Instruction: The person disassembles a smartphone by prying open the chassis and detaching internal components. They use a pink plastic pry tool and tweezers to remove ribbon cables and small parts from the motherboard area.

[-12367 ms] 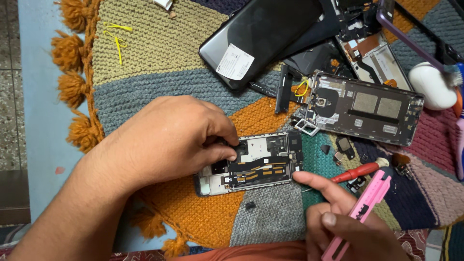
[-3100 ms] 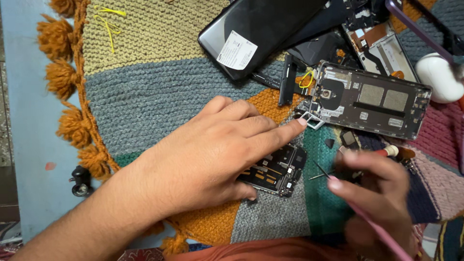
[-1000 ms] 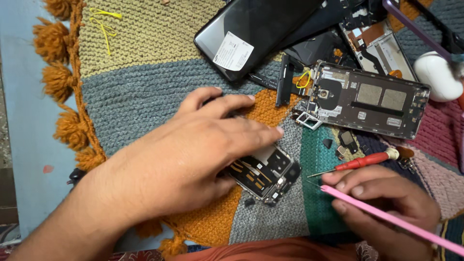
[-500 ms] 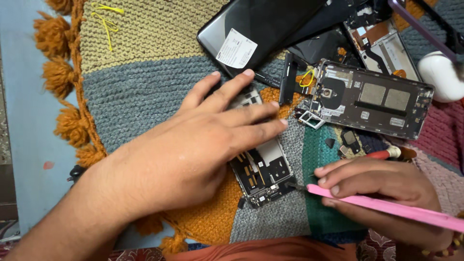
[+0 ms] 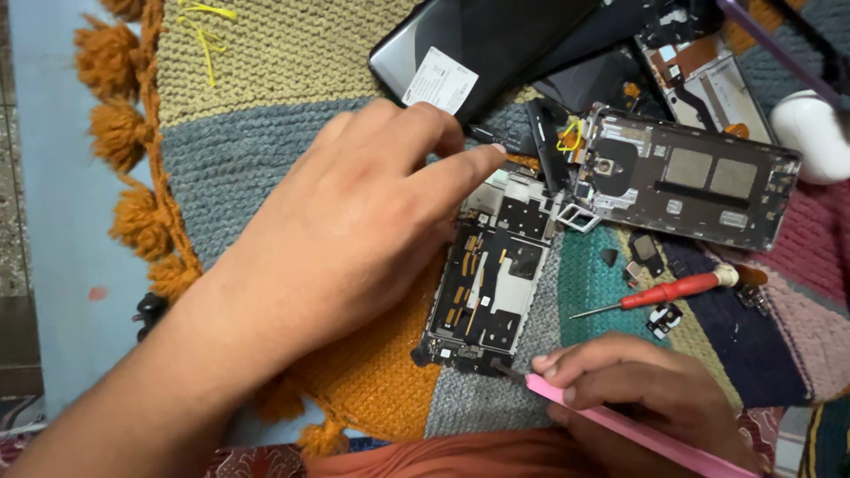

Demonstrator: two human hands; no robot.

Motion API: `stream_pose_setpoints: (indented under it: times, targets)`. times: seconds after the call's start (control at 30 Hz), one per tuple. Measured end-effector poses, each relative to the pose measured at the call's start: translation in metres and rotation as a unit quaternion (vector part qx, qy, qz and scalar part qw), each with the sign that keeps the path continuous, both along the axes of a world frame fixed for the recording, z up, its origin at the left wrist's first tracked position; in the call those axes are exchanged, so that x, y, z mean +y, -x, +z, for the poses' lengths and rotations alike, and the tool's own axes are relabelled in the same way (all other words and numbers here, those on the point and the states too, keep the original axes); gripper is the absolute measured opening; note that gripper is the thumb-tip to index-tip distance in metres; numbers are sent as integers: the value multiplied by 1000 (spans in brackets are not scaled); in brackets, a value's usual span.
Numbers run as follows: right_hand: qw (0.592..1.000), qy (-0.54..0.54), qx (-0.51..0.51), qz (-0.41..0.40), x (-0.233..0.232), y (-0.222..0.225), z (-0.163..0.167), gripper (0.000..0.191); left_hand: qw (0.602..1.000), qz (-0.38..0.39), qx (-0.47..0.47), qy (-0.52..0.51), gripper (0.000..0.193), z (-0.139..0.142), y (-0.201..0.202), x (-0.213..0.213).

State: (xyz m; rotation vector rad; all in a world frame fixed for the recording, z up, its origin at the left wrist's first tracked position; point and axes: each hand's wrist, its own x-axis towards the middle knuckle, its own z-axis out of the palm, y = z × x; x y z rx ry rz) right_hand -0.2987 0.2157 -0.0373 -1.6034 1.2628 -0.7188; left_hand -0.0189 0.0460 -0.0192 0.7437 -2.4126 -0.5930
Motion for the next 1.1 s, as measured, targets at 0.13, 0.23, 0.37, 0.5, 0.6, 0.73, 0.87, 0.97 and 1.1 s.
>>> stream_pose_setpoints:
  times: [0.13,0.23,0.37,0.5,0.6,0.73,0.87,0.97,1.1]
  targets:
    - [998,35,-36,-33,6,-6,-5,19,1000,12,-25,-15,34,-7,5,0]
    - [997,57,-30,-48,3,-2,-9,23,1000,7,-14,-25,32,-11,8,-2]
    - [997,66,-24,-40,2,4,-13,25,999,-12,13,-33,30,-14,7,-5]
    - [997,79,2,6,0,11,-13,25,999,-17,15,-46,31,-16,7,-7]
    - [992,116,27,50,-1,13,-13,23,999,-18,16,-39,30,-17,7,-7]
    - [989,135,8,57,-5,9,-17,22,998,-29,1,-57,33,-14,5,-7]
    - [995,96,-5,17,-10,9,-13,22,993,-75,-14,-95,62,-7,-4,-6]
    - [996,83,12,15,-14,10,-8,22,988,-97,-50,-112,100,-4,-8,-2]
    - [996,87,4,26,-17,8,-6,22,987,-88,-95,-98,125,-5,-6,5]
